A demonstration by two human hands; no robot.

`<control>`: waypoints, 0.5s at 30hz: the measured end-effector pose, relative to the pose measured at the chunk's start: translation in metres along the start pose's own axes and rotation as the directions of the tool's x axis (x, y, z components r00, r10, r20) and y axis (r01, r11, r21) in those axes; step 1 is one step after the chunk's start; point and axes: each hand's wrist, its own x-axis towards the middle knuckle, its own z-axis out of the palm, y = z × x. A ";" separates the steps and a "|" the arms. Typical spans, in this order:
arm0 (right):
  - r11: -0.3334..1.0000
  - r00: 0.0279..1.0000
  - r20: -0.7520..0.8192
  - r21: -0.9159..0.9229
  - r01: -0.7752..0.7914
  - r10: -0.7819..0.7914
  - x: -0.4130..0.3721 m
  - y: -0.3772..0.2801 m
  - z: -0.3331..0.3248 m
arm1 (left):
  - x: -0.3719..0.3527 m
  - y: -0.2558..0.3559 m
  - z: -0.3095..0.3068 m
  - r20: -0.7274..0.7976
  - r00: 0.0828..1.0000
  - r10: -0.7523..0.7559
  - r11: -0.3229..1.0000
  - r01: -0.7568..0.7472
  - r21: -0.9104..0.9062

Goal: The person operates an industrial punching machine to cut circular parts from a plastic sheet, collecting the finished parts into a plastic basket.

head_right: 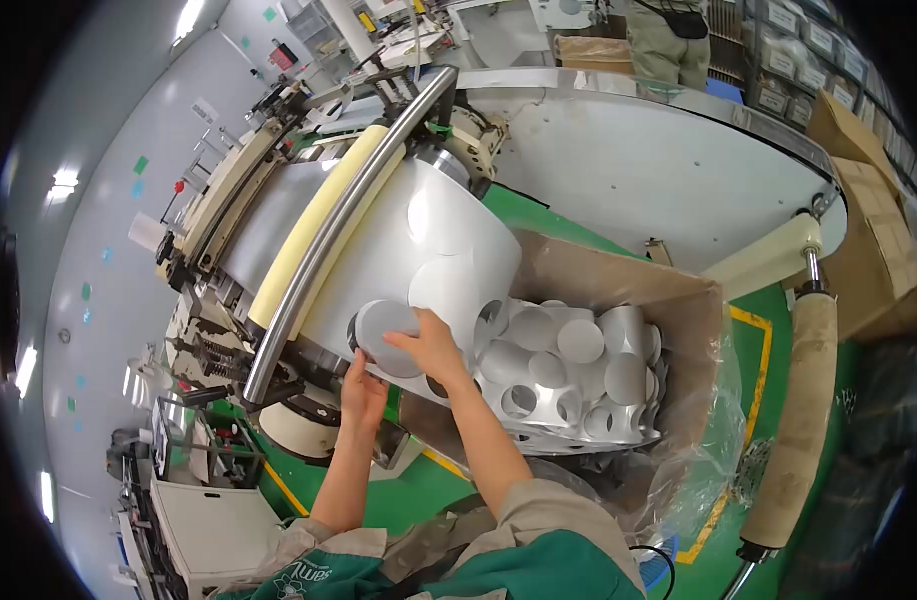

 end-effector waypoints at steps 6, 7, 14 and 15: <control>0.809 0.951 -0.218 0.586 -0.052 0.219 -0.026 0.023 -0.071 | 0.009 0.024 0.002 -0.010 0.987 0.158 0.986 -0.158 -0.054; 0.816 0.938 -0.297 0.577 0.025 0.181 -0.031 0.013 -0.081 | 0.011 0.027 0.002 -0.007 0.986 0.167 0.985 -0.167 -0.041; 0.934 1.000 -0.010 0.357 0.018 -0.016 -0.019 -0.031 -0.050 | 0.006 0.002 0.016 0.027 0.996 0.080 0.997 -0.080 0.014; 0.947 0.998 0.050 0.320 0.009 -0.026 -0.013 -0.031 -0.042 | 0.000 -0.004 0.019 0.047 0.998 0.035 0.999 -0.036 0.025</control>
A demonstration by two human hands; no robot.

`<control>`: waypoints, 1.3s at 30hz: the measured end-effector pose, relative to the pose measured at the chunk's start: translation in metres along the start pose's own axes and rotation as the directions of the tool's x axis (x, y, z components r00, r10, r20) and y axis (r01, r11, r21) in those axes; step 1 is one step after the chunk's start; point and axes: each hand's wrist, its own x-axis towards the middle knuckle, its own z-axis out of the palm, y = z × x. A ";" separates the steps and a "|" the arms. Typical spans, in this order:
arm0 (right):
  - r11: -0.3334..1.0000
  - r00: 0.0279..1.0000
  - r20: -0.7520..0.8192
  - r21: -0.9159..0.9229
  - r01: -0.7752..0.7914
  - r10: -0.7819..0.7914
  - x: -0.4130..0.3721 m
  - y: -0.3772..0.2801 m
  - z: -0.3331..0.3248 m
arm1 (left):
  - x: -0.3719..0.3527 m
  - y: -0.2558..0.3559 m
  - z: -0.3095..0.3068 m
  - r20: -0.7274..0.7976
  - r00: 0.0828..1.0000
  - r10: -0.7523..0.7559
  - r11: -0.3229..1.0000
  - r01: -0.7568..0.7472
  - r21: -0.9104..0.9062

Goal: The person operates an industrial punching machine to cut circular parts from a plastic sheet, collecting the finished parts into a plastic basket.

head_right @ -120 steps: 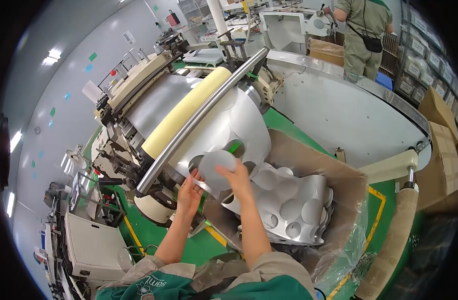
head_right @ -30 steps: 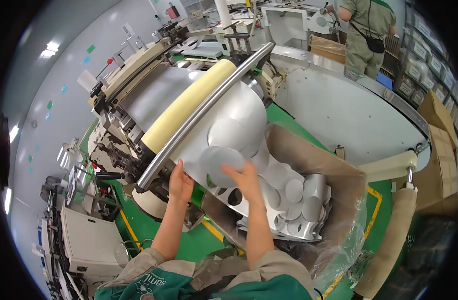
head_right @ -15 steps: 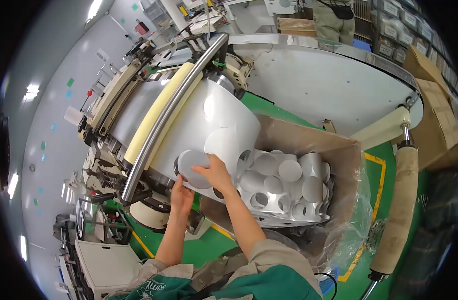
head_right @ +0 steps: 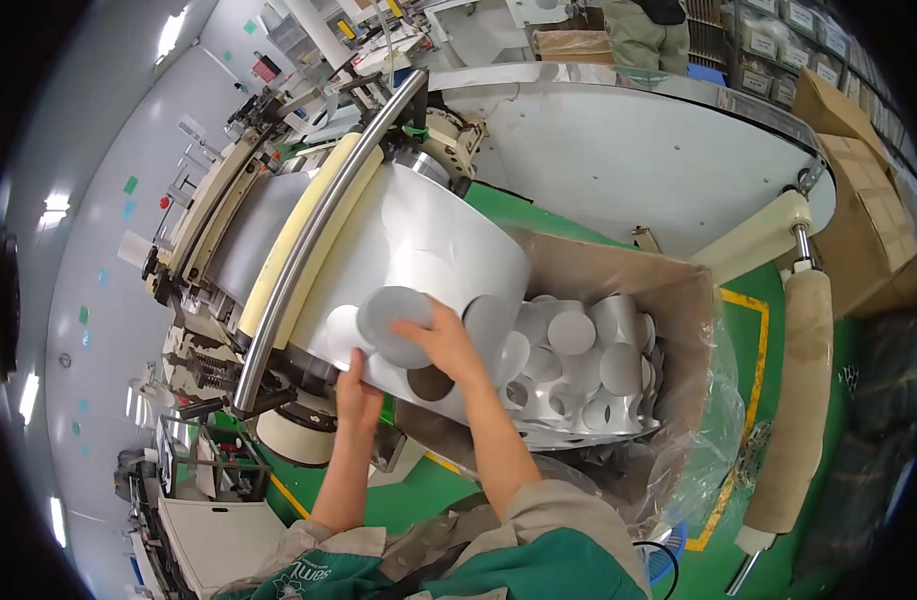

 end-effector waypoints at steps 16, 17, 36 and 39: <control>0.898 0.985 -0.062 0.425 -0.118 0.159 -0.016 0.066 -0.001 | -0.019 -0.004 -0.014 -0.026 0.999 -0.035 0.988 0.039 0.151; 0.841 0.977 -0.113 0.533 -0.094 0.181 -0.020 0.067 -0.009 | -0.027 0.003 -0.010 -0.050 0.998 -0.029 0.974 0.040 0.222; 0.833 0.840 -0.493 0.545 0.095 0.227 -0.062 0.071 -0.105 | -0.036 0.184 -0.258 -0.316 0.590 0.743 0.514 -0.200 0.835; 0.852 0.827 -0.490 0.523 0.027 0.274 -0.069 0.082 -0.119 | 0.019 0.197 -0.398 -0.247 0.759 0.603 0.499 -0.118 0.858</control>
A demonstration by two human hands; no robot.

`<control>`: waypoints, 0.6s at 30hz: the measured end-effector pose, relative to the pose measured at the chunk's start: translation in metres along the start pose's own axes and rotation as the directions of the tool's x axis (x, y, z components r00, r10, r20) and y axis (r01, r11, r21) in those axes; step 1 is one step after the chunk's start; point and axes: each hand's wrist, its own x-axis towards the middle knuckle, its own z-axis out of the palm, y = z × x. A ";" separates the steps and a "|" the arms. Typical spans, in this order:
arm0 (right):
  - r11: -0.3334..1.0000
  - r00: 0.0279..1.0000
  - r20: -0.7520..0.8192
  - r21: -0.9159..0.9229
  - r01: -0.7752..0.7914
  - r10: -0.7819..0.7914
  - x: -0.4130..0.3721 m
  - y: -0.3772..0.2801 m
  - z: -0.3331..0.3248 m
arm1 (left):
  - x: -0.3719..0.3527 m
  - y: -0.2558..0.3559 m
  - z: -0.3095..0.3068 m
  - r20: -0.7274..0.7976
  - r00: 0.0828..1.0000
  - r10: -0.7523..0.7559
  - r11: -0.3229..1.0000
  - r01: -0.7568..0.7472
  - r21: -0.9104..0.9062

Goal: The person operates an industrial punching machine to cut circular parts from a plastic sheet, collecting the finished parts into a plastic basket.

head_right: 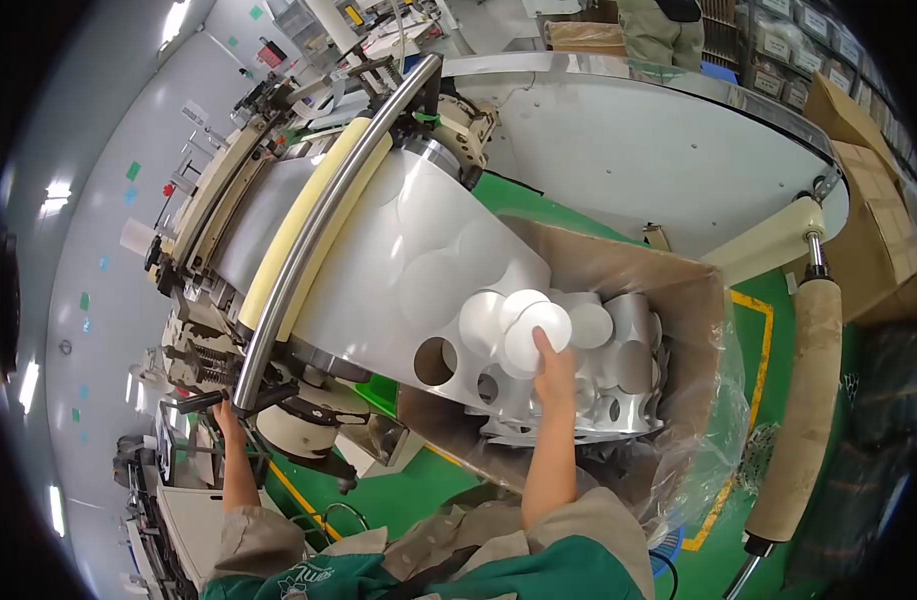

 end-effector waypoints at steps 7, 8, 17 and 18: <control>0.995 0.991 -0.097 -0.052 0.086 -0.091 -0.002 -0.003 -0.017 | 0.023 -0.013 0.020 -0.300 0.948 -0.108 0.990 0.074 -0.123; 0.995 0.989 -0.116 -0.064 0.080 -0.087 -0.004 -0.006 -0.017 | 0.024 -0.008 0.021 -0.311 0.940 -0.140 0.983 0.096 -0.154; 0.990 0.985 -0.153 -0.123 0.065 -0.084 -0.010 -0.008 -0.017 | 0.025 0.008 0.011 -0.374 0.893 -0.250 0.951 0.153 -0.270; 0.992 0.986 -0.152 -0.115 0.057 -0.074 -0.011 -0.007 -0.015 | 0.025 0.006 0.010 -0.377 0.893 -0.244 0.954 0.150 -0.260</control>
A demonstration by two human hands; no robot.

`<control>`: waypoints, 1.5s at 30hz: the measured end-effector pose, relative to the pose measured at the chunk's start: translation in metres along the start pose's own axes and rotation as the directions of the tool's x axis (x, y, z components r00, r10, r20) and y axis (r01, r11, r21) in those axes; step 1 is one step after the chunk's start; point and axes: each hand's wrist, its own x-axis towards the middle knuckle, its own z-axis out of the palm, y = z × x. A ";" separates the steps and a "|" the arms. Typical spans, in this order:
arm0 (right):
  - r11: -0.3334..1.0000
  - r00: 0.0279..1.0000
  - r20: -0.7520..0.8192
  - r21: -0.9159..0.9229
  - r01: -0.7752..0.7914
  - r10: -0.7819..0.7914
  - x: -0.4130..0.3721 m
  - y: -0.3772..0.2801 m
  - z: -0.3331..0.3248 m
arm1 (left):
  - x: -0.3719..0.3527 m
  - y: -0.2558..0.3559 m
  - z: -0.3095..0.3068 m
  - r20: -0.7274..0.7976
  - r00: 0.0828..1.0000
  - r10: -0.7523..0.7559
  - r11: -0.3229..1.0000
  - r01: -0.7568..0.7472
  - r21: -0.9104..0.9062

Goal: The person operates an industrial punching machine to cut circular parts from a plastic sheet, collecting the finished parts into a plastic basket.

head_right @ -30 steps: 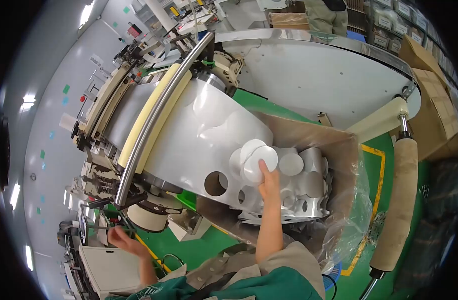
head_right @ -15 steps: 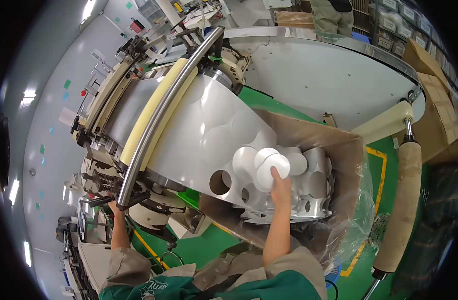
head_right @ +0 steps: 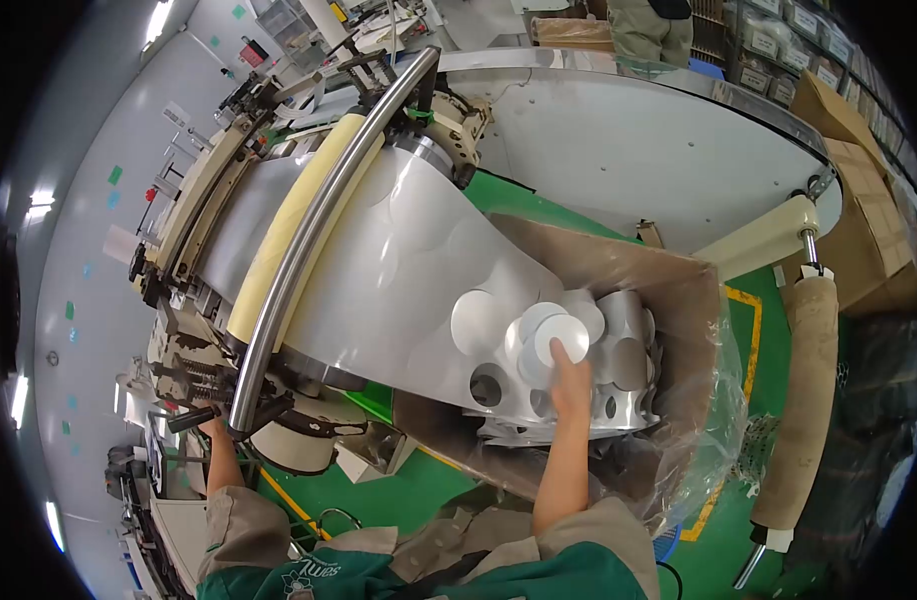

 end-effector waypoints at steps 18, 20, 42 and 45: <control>0.999 0.999 -0.034 0.031 -0.031 0.032 0.001 0.007 -0.031 | -0.142 0.007 -0.065 0.171 0.954 0.244 0.947 -0.273 0.170; 0.999 0.998 -0.065 0.029 -0.021 0.022 -0.007 0.000 -0.041 | -0.276 0.037 -0.071 0.389 0.919 0.060 0.921 -0.202 0.334; 0.334 0.831 0.370 -0.788 0.518 -0.416 0.056 -0.086 0.043 | -0.414 -0.056 0.362 0.778 0.397 -0.488 0.530 0.843 -0.098; 0.104 0.744 0.470 -0.810 0.578 -0.474 0.075 -0.089 0.077 | -0.416 -0.055 0.368 0.799 0.370 -0.474 0.523 0.848 -0.082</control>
